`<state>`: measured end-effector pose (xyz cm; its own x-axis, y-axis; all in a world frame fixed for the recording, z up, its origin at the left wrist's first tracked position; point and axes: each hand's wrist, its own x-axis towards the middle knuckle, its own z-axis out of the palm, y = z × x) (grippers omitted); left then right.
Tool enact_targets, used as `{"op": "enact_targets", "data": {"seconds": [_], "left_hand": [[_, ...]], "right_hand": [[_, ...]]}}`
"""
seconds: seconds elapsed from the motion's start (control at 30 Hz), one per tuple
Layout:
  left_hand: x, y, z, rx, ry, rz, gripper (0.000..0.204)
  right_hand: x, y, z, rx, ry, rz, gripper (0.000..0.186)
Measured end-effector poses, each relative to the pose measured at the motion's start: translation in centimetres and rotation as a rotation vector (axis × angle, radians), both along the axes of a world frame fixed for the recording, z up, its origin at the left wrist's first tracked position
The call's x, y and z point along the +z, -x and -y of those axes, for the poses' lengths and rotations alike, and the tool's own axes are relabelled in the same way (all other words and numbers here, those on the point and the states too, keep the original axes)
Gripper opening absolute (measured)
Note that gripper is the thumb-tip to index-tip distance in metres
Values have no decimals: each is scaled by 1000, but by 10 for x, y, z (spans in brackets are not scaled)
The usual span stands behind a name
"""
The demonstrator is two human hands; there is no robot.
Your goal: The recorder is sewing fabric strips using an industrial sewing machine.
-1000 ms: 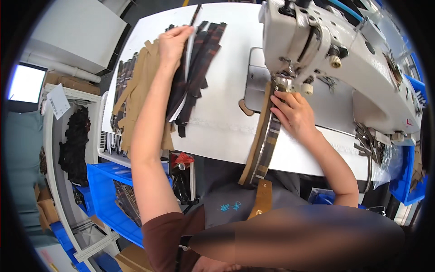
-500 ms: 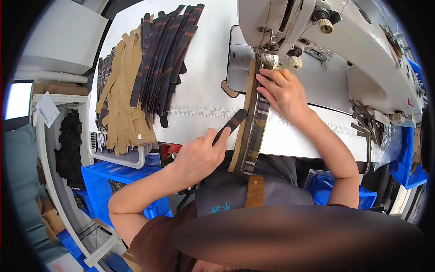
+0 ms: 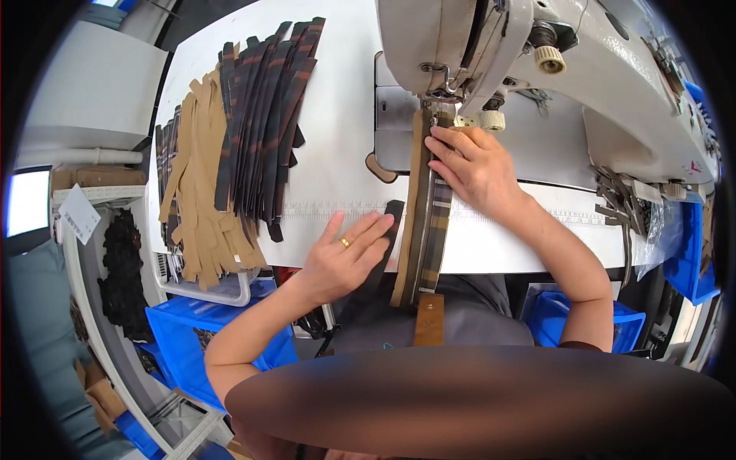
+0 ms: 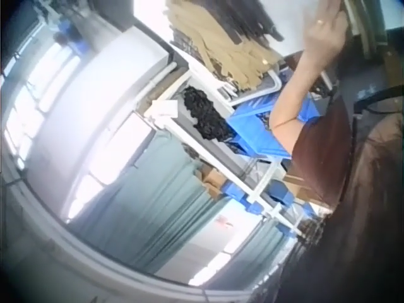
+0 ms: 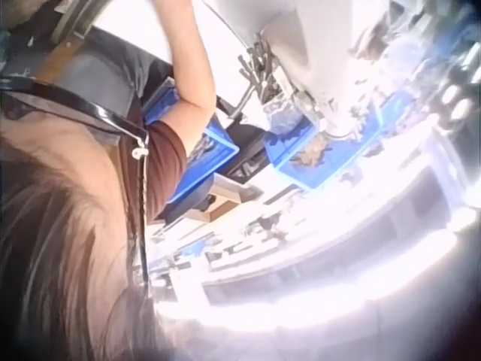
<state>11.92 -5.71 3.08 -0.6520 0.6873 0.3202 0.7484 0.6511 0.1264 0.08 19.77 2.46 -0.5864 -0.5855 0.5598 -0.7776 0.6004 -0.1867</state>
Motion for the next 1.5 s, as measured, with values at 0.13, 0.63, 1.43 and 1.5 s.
{"op": "enact_targets", "data": {"seconds": [0.13, 0.63, 1.43, 1.5], "left_hand": [[16, 42, -26, 91, -64, -98, 43], [-13, 133, -45, 18, -161, -79, 37], [-19, 134, -49, 29, -164, -244, 29], [-19, 133, -50, 35, -170, -242, 29]], "right_hand": [[-2, 1, 0, -7, 3, -12, 30], [-1, -1, -1, -7, -34, 47, 36], [-2, 1, -1, -16, -49, 61, 38], [1, 0, -1, -17, -55, 66, 37]]}}
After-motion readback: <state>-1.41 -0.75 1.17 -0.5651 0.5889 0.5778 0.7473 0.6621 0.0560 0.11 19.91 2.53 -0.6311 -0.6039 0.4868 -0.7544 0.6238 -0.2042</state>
